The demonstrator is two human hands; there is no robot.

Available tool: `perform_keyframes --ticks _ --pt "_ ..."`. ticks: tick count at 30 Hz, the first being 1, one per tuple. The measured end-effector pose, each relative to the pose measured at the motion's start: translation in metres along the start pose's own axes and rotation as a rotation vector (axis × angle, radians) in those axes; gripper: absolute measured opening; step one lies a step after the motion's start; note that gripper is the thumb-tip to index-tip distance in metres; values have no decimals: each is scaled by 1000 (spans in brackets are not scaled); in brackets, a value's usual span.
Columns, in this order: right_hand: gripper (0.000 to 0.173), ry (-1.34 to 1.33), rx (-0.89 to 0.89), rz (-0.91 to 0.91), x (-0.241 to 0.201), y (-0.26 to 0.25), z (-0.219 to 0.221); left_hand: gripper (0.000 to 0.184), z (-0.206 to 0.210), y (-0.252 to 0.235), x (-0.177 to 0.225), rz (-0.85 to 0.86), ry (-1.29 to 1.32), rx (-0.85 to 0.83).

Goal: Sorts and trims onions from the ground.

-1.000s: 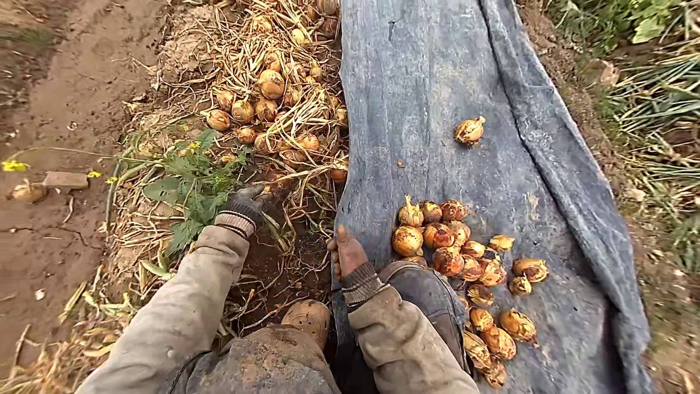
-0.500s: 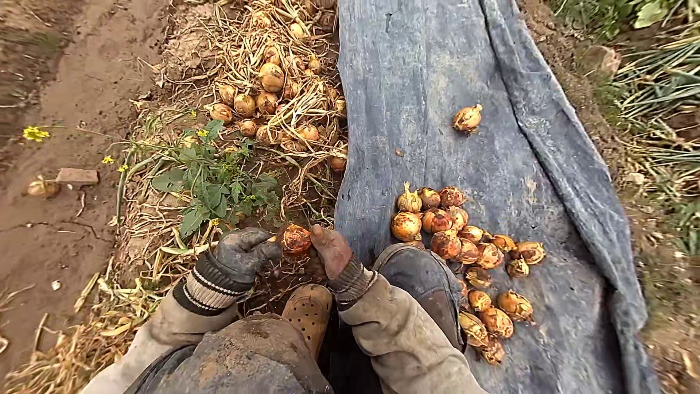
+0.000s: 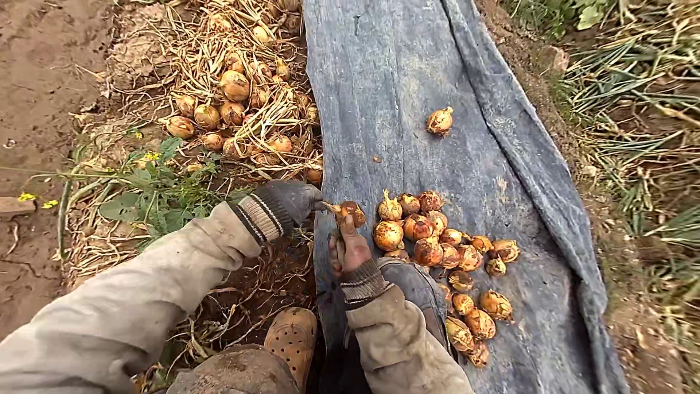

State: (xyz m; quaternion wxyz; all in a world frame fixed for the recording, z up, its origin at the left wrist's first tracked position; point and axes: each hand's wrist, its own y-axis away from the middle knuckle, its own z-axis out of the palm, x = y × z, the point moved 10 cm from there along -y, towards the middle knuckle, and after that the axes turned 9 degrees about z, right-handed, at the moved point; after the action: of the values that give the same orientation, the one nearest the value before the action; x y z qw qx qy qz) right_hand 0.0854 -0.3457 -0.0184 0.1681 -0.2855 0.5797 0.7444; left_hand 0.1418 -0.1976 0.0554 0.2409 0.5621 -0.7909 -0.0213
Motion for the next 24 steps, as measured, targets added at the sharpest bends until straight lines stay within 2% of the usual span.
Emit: perform_keyframes --ticks 2,4,7,8,10,12,15,18,22,24 --pt "67 -171 84 -184 -32 5 -27 20 -19 -42 -40 -102 -94 152" --pt "70 -305 160 -273 -47 3 -56 22 -14 -79 -65 -96 -102 206" --pt "72 -376 201 -156 -31 -12 -56 62 22 -122 -68 -82 -83 174" --pt "71 -359 174 -104 -24 -15 -46 64 33 -133 -69 -124 -73 165" --pt "74 -302 132 -64 -14 -18 -31 54 38 -139 -76 -235 -10 206" --pt "73 -224 127 -58 -9 -20 -24 53 36 -130 -84 -325 69 247" --pt "71 -211 135 -47 -7 -20 -21 65 43 -102 -97 -434 184 247" --pt "70 -214 166 -40 -9 -17 -20 62 50 -61 -128 -607 278 245" --pt "71 -131 151 -72 -7 -14 -17 42 76 8 -159 -595 305 224" --pt "69 -49 129 -38 -3 -14 -8 42 87 48 -158 -583 484 339"
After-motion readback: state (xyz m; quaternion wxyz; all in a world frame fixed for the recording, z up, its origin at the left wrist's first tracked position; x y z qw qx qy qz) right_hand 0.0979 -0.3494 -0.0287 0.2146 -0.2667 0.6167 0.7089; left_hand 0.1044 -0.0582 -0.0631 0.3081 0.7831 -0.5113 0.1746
